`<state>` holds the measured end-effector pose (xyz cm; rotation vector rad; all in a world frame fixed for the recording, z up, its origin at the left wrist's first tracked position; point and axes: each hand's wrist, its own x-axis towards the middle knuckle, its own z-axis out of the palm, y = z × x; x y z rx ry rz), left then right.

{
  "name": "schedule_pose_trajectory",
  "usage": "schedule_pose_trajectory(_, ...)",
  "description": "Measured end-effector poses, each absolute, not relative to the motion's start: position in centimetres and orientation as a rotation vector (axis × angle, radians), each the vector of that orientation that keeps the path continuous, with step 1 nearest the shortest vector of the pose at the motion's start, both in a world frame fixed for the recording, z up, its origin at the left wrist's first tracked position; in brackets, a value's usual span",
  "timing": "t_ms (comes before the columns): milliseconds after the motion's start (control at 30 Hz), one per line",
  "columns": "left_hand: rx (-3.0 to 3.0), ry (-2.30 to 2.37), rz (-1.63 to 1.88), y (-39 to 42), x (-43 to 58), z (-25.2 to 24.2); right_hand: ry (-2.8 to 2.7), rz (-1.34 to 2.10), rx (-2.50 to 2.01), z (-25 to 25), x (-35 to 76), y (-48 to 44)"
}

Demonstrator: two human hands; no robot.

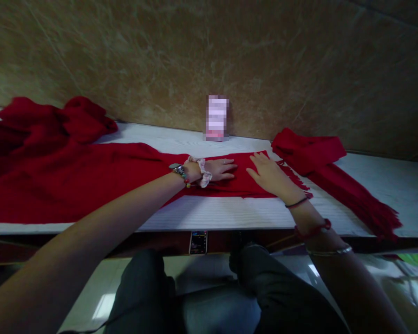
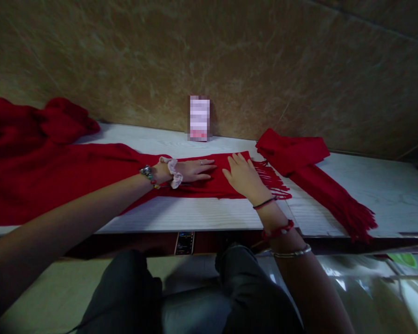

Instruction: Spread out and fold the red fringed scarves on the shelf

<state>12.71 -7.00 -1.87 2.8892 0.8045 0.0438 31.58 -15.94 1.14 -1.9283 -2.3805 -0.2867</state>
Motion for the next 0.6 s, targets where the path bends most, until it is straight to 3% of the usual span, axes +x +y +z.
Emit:
schedule_pose_trajectory(133, 2.885, 0.811, -0.06, -7.8, 9.3, -0.8, -2.409, -0.064, -1.906, -0.2, 29.8, -14.7)
schedule_pose_trajectory(267, 2.904, 1.105, -0.092, -10.0, 5.2, -0.1, -2.379, -0.056, -1.948, -1.9, 30.1, -14.6)
schedule_pose_trajectory(433, 2.747, 1.552, -0.093, -12.1, -0.4, -1.9, -2.359, -0.026, -1.97, -1.9, 30.7, -14.6)
schedule_pose_trajectory(600, 2.701, 1.654, 0.04, -9.5, -4.1, -3.6, -2.346, -0.019, -1.992, -2.0, 31.0, -14.7)
